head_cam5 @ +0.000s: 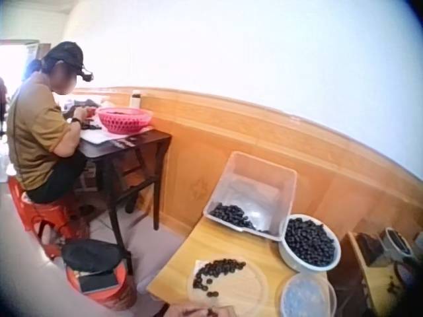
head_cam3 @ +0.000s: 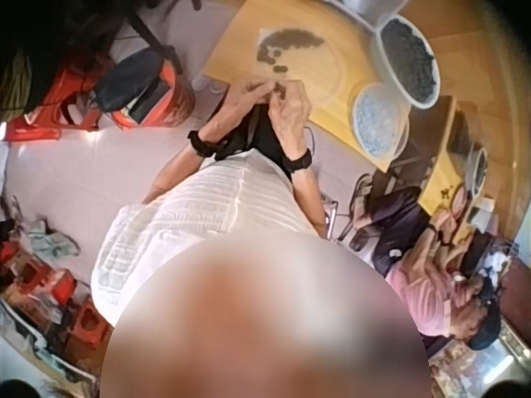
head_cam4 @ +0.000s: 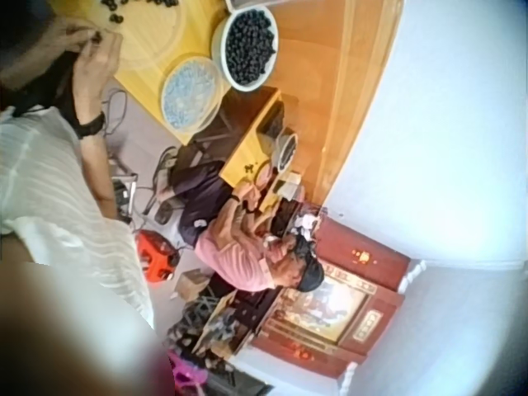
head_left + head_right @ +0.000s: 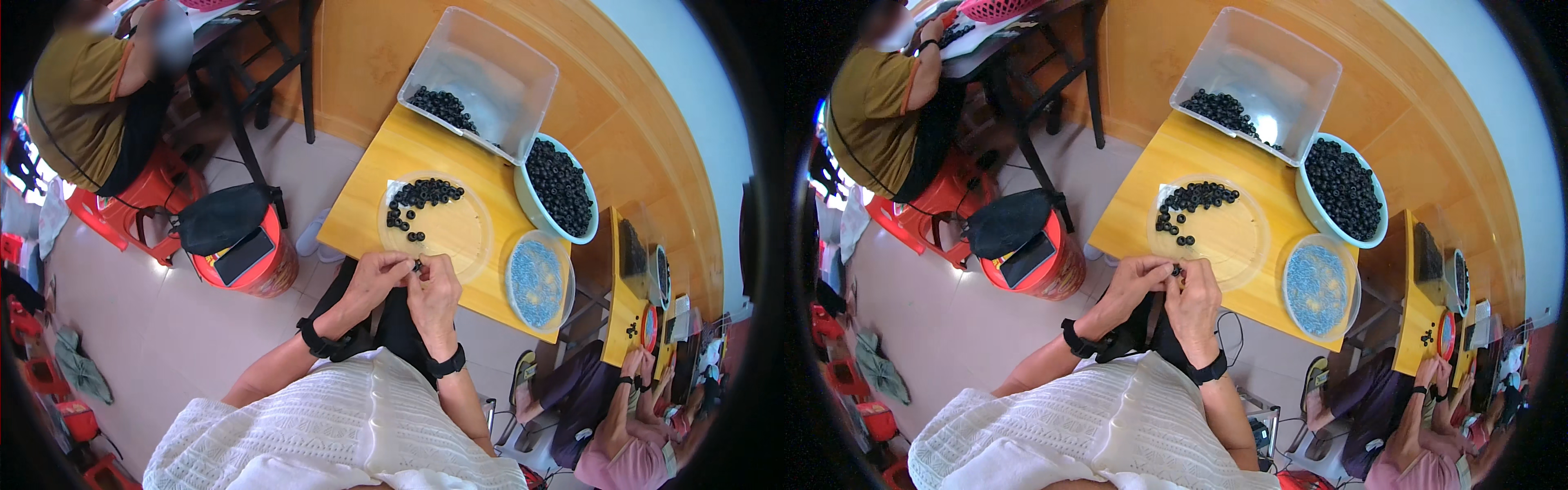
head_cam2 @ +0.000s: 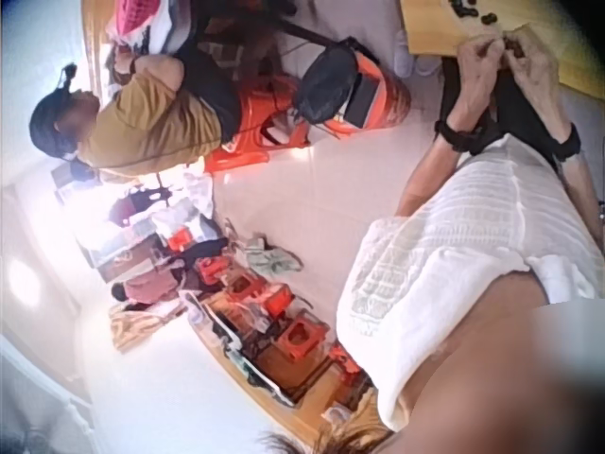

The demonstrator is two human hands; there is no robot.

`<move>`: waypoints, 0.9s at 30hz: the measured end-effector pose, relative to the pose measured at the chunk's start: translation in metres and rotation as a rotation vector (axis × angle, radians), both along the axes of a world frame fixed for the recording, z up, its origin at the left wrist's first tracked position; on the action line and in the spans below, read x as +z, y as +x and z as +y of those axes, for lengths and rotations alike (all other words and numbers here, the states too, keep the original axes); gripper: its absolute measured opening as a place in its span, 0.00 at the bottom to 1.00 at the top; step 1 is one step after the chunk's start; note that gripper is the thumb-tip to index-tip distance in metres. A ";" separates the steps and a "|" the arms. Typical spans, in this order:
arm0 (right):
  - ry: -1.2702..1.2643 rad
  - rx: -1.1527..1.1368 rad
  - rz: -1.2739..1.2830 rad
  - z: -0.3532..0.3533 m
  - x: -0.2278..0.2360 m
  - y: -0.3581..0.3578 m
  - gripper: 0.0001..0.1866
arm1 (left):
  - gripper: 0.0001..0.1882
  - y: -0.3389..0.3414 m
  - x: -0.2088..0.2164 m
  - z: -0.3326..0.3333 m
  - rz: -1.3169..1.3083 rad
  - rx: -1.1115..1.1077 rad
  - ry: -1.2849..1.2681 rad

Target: The recorder is manually sorting small black circular objects on a table.

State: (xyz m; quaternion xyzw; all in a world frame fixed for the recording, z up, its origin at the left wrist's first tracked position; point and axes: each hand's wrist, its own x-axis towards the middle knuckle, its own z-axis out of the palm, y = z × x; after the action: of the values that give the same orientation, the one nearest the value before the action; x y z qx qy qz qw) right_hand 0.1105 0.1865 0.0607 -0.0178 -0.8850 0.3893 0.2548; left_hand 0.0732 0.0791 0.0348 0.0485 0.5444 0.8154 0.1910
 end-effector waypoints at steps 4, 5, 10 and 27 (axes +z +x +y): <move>0.120 0.032 -0.068 0.005 0.000 0.004 0.07 | 0.10 -0.002 -0.001 -0.005 0.001 -0.141 -0.188; 0.141 0.047 -0.069 0.005 0.000 0.004 0.07 | 0.10 -0.002 -0.002 -0.003 -0.044 -0.134 -0.149; 0.190 0.024 -0.015 0.011 -0.006 0.006 0.08 | 0.10 0.001 0.004 0.002 -0.066 -0.155 -0.128; 0.156 -0.274 0.077 0.227 0.088 -0.054 0.28 | 0.13 -0.023 -0.042 -0.146 -0.224 0.199 -0.124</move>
State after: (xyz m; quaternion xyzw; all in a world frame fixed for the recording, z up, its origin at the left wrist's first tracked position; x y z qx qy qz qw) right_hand 0.0566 0.4131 0.1485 -0.1036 -0.8914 0.2815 0.3397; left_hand 0.0504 -0.0664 -0.0073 -0.1084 0.5710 0.7955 0.1714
